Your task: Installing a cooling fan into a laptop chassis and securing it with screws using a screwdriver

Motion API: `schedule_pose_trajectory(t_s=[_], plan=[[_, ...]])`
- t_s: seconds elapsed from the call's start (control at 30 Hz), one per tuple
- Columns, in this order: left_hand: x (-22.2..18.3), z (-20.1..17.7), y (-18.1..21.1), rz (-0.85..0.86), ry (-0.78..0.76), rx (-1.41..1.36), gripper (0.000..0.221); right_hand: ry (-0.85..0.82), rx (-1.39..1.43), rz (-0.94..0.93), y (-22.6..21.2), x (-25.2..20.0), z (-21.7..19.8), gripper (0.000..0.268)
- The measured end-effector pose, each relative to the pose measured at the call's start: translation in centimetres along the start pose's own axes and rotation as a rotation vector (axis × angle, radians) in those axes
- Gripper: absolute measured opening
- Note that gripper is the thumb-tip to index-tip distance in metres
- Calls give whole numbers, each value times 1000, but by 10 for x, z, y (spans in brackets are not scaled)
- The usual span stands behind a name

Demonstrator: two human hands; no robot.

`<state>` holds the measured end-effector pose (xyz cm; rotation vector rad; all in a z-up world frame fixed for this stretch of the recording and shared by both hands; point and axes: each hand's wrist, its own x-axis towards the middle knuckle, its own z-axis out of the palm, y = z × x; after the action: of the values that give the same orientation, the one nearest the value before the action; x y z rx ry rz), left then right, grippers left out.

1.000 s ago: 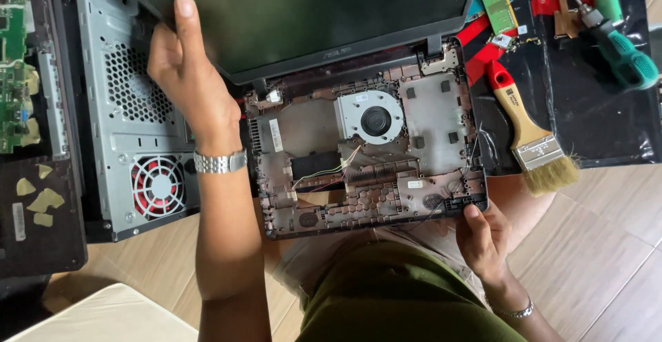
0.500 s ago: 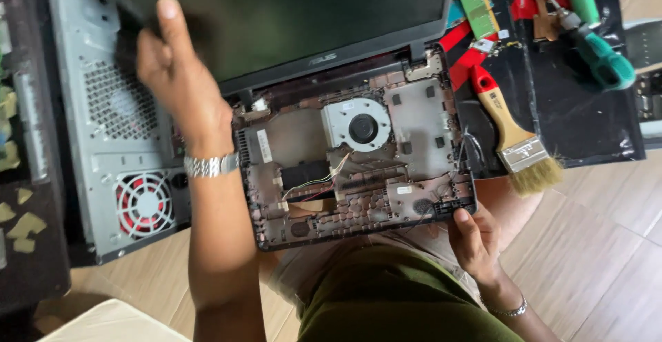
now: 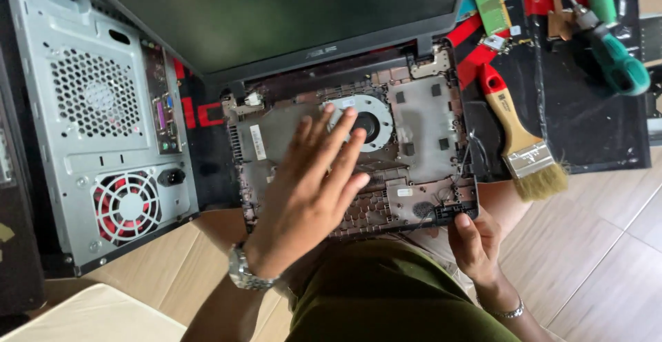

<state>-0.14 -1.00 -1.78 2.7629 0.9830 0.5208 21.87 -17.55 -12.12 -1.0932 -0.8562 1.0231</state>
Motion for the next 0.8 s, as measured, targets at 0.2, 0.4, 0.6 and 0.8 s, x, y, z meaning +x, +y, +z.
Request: schedule_pose_trajectory(t_s=[0.2, 0.4, 0.6, 0.8], plan=[[0, 2, 13, -25, -248, 157, 86, 13, -136, 16, 3, -3, -6, 38], [-2, 14, 15, -57, -197, 152, 86, 36, -191, 72, 12, -17, -23, 32], [-4, 19, 11, -64, -206, 76, 88, -17, -284, 95, 11, -22, -35, 29], [-1, 12, 12, -73, -200, 63, 90, -26, -338, 117, 11, -26, -42, 33]])
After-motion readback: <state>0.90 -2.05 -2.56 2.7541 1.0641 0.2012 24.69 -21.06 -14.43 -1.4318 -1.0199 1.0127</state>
